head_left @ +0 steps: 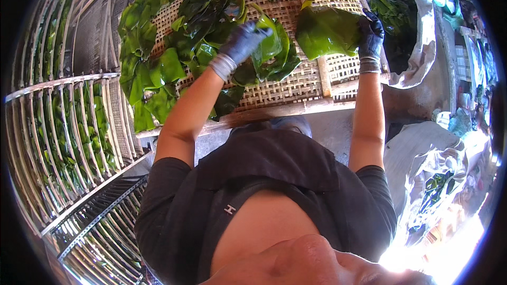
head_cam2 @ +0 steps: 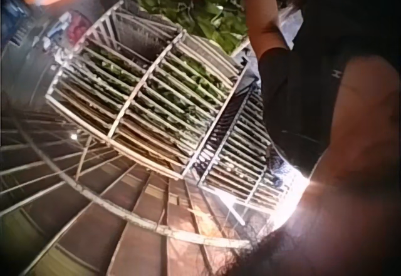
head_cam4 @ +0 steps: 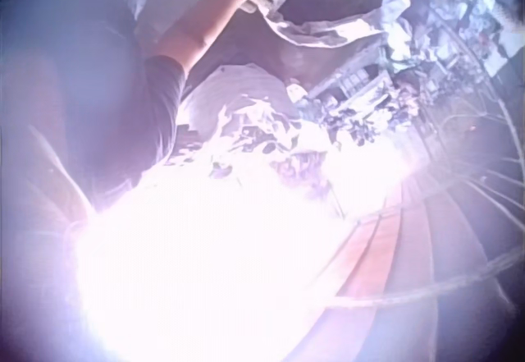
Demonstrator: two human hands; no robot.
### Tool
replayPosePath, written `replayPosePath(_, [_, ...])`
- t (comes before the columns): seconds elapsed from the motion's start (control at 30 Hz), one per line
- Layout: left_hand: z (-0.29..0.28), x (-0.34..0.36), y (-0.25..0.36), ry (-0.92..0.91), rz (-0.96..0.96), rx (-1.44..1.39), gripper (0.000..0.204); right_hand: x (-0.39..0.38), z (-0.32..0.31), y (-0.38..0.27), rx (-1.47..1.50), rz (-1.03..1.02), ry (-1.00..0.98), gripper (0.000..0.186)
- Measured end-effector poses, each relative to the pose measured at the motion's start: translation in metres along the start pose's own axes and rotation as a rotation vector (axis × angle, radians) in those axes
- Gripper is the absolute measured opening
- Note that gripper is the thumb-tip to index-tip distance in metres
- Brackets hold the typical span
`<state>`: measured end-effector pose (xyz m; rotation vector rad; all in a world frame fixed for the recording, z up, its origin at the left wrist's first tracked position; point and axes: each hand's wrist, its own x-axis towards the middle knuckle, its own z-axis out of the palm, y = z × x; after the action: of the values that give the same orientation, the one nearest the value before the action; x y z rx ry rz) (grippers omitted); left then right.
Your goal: The person organizes green leaves on a square wooden tray, then lifts the tray and slides it into a large metal rack. The person then pulls more leaves from a large white bag and continues arranging them on the tray.
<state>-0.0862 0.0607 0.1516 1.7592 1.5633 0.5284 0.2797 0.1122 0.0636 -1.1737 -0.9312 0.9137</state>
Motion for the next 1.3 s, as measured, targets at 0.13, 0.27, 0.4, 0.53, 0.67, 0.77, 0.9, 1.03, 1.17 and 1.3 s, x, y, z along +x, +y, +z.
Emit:
replayPosePath(0.13, [-0.05,-0.006,0.082,0.028,-0.303,-0.275,0.022,0.036,-0.065,0.097,-0.613,0.14,-0.23,0.034])
replayPosePath(0.27, [-0.047,-0.004,0.041,0.021,-0.192,-0.403,0.047,-0.014,-0.014,0.029,-0.706,-0.239,-0.359,0.054])
replayPosePath(0.4, [-0.052,-0.023,0.1,-0.1,-0.241,-0.229,0.03,-0.092,0.051,0.023,-0.114,-0.173,-0.612,0.058])
replayPosePath(0.53, [-0.042,-0.034,0.073,-0.214,0.048,-0.147,0.03,-0.112,0.076,0.038,-0.177,-0.127,-0.656,0.059])
replayPosePath(0.67, [-0.032,-0.038,0.013,-0.201,0.479,0.064,0.023,-0.128,0.062,0.029,-0.153,-0.008,-0.691,0.061])
replayPosePath(0.77, [-0.02,-0.073,-0.009,-0.203,0.503,0.056,0.023,-0.16,0.083,-0.017,0.038,0.216,-0.689,0.063])
replayPosePath(0.9, [-0.013,-0.136,-0.013,-0.13,0.677,0.494,0.027,-0.202,0.099,0.032,0.227,0.648,-0.765,0.041])
replayPosePath(1.03, [0.017,-0.195,-0.077,0.151,0.6,0.253,0.04,-0.257,0.12,0.039,-0.371,-0.043,-0.892,0.041])
replayPosePath(1.17, [0.019,-0.256,-0.137,0.188,0.307,0.288,0.058,-0.31,0.135,0.038,-0.921,-0.508,-0.746,0.06])
replayPosePath(1.3, [-0.008,-0.271,-0.142,0.498,0.04,0.377,0.065,-0.327,0.133,0.048,-1.048,-0.541,-0.676,0.056])
